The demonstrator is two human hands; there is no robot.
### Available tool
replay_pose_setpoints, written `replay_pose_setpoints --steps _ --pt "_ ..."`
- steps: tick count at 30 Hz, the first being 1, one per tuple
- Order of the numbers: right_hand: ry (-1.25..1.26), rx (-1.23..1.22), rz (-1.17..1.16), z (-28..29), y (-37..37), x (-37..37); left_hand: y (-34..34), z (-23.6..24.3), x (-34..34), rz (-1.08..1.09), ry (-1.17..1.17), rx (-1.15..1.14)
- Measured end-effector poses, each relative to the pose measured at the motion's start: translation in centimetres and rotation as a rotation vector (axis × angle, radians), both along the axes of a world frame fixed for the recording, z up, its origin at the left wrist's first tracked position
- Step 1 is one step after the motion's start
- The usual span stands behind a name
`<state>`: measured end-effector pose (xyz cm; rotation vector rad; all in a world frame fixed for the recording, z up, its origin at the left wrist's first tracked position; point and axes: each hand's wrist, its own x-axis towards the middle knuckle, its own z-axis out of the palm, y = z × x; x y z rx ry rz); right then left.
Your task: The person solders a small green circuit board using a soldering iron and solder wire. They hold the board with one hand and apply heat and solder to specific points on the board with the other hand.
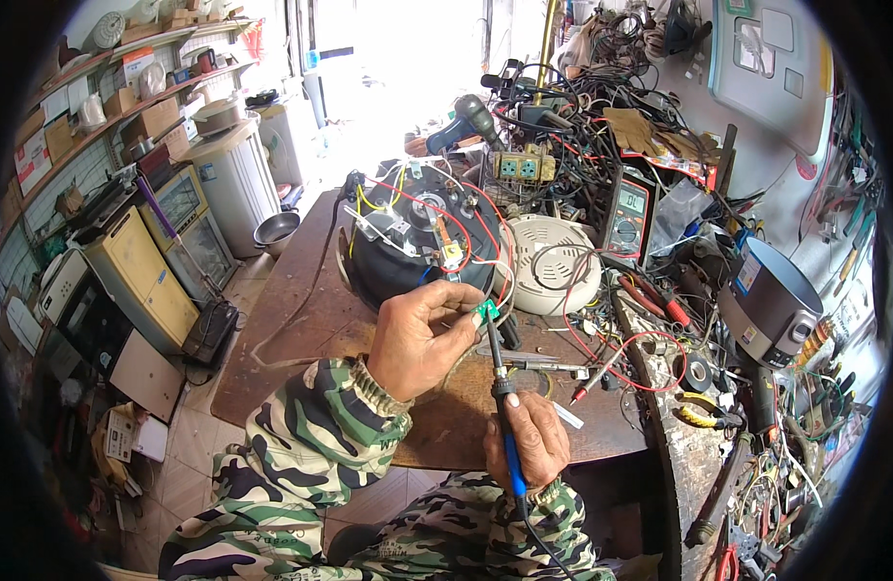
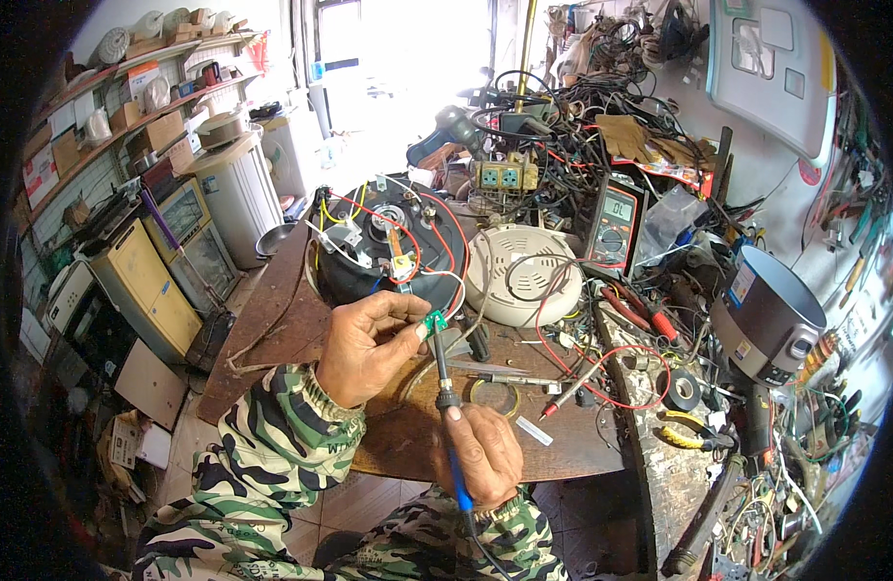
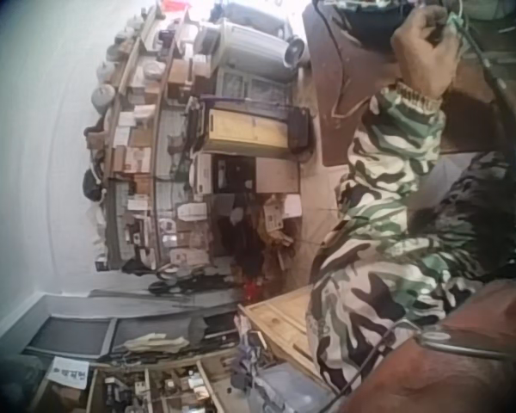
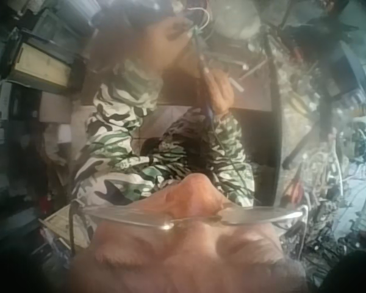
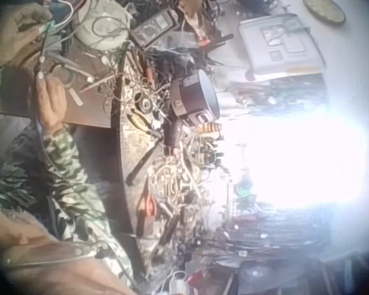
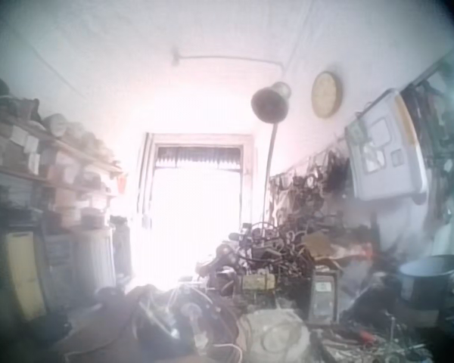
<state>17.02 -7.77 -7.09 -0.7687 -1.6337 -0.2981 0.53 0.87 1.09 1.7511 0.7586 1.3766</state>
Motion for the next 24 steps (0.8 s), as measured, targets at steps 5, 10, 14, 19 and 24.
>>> replay_pose_setpoints --steps 5,10,14,19,24 --pt "-0.002 -0.012 -0.029 0.18 -0.21 -0.12 0.13 -0.16 0.01 -0.011 0.001 -0.011" --pt "-0.058 -0.001 -0.044 0.42 -0.28 -0.09 0.14 -0.36 -0.05 -0.004 -0.012 -0.024" --pt "-0.098 0.023 -0.078 0.36 -0.17 -0.2 -0.01 -0.18 0.18 0.021 -0.011 -0.011" --pt "-0.153 0.064 -0.125 0.18 0.11 -0.58 0.06 -0.36 0.22 0.038 -0.014 0.011" --pt "-0.054 0.008 -0.364 0.33 0.54 -0.39 -0.09 -0.48 -0.21 0.118 0.041 0.029"
